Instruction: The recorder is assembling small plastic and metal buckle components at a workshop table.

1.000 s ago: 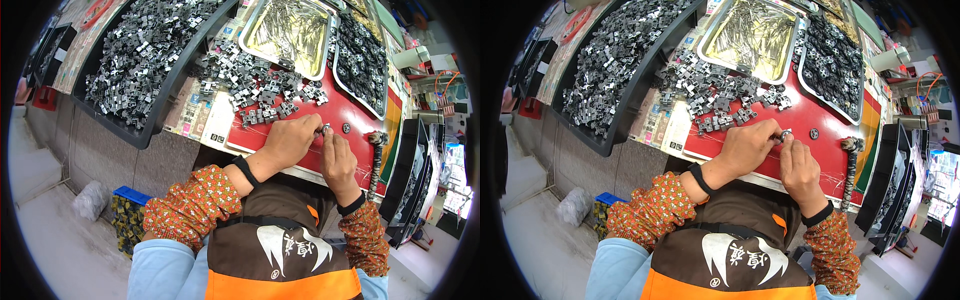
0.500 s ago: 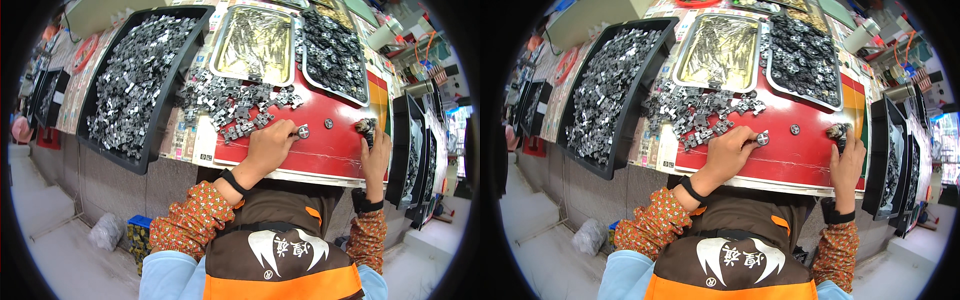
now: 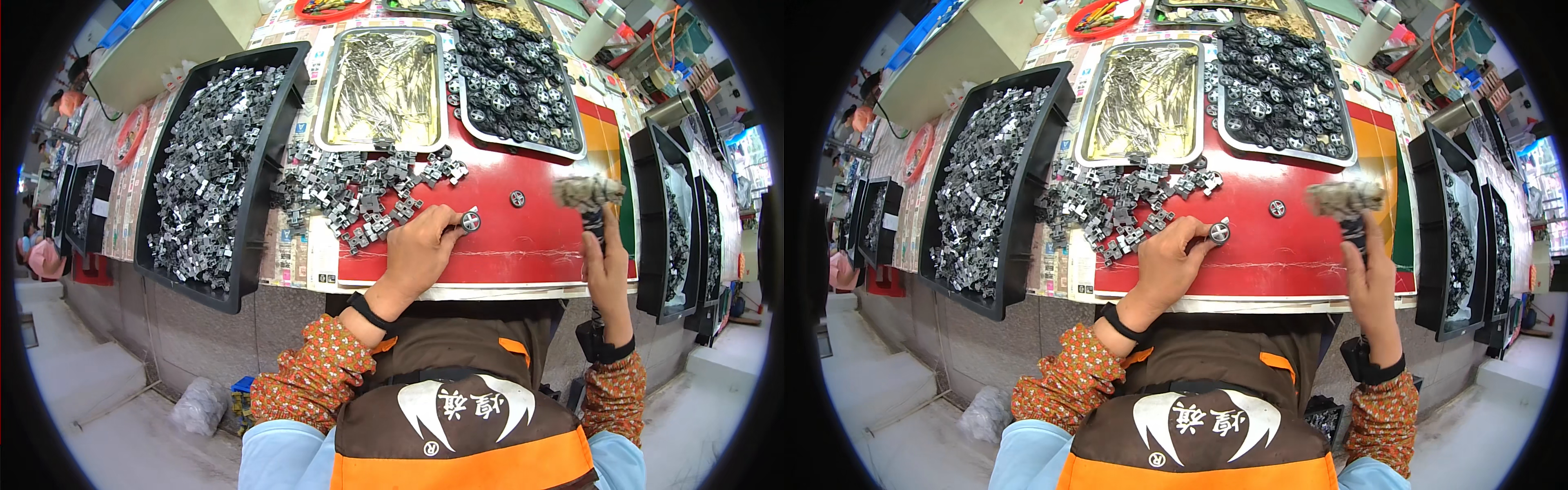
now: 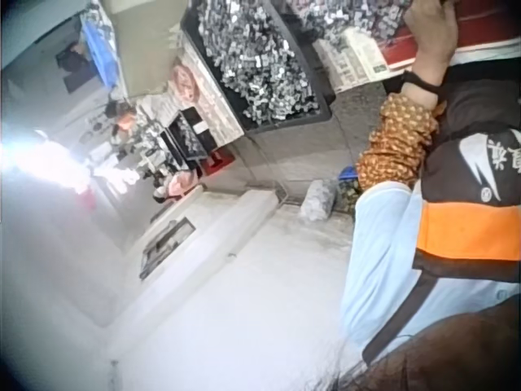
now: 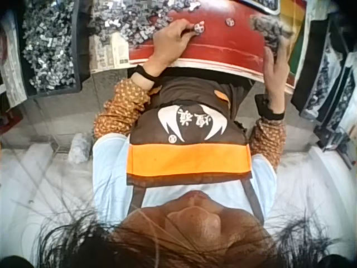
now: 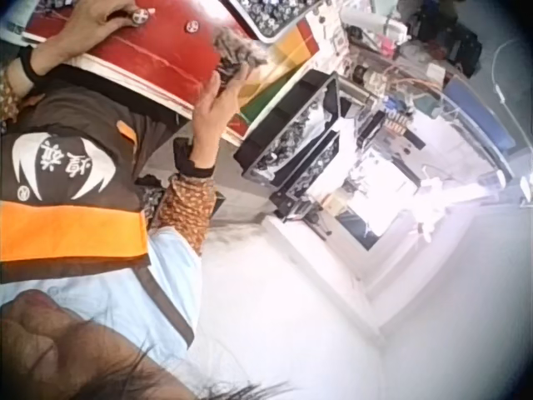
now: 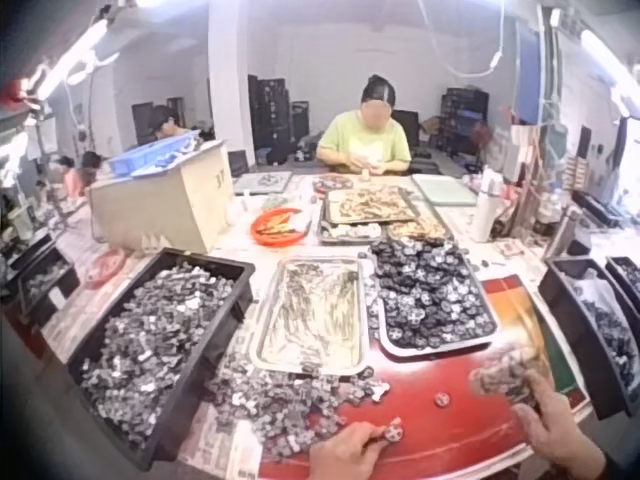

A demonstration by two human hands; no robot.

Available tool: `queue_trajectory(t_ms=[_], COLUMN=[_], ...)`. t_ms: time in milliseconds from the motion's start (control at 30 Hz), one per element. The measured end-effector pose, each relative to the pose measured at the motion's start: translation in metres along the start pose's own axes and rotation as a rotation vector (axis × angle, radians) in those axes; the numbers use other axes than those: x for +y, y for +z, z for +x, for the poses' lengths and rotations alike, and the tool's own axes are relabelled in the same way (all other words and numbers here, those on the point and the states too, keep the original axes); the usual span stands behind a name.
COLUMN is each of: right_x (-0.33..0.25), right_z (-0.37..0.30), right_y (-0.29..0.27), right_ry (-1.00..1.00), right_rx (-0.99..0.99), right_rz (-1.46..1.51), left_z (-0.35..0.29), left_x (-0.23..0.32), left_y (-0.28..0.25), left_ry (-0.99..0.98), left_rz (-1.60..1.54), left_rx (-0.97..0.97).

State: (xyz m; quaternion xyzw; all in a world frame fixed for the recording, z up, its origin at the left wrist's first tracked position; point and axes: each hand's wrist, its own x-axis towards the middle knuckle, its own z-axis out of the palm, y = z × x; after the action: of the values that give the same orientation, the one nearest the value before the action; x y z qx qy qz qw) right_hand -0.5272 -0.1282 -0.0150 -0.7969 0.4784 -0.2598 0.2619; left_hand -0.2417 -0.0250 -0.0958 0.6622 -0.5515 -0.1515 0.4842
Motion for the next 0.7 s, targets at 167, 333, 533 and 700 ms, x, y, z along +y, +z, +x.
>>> queue_trajectory(t_ms=[167, 333, 533, 700], right_x=[-0.062, -0.073, -0.072, -0.090], right_z=[0.001, 0.002, 0.016, 0.019], right_y=[0.018, 0.041, 0.037, 0.020], right_ry=[-0.406, -0.413, -0.388, -0.496], right_rx=[-0.099, -0.187, -0.174, -0.014], right_rz=[0.010, -0.180, -0.332, -0.057], left_z=[0.002, 0.002, 0.001, 0.000], left_x=[0.000, 0.001, 0.000, -0.002], left_y=[-0.001, 0.000, -0.001, 0.000], left_ry=[-0.024, -0.019, -0.025, -0.011], left_rz=[0.013, 0.000, 0.004, 0.014], left_rx=[-0.017, -0.004, 0.002, 0.014])
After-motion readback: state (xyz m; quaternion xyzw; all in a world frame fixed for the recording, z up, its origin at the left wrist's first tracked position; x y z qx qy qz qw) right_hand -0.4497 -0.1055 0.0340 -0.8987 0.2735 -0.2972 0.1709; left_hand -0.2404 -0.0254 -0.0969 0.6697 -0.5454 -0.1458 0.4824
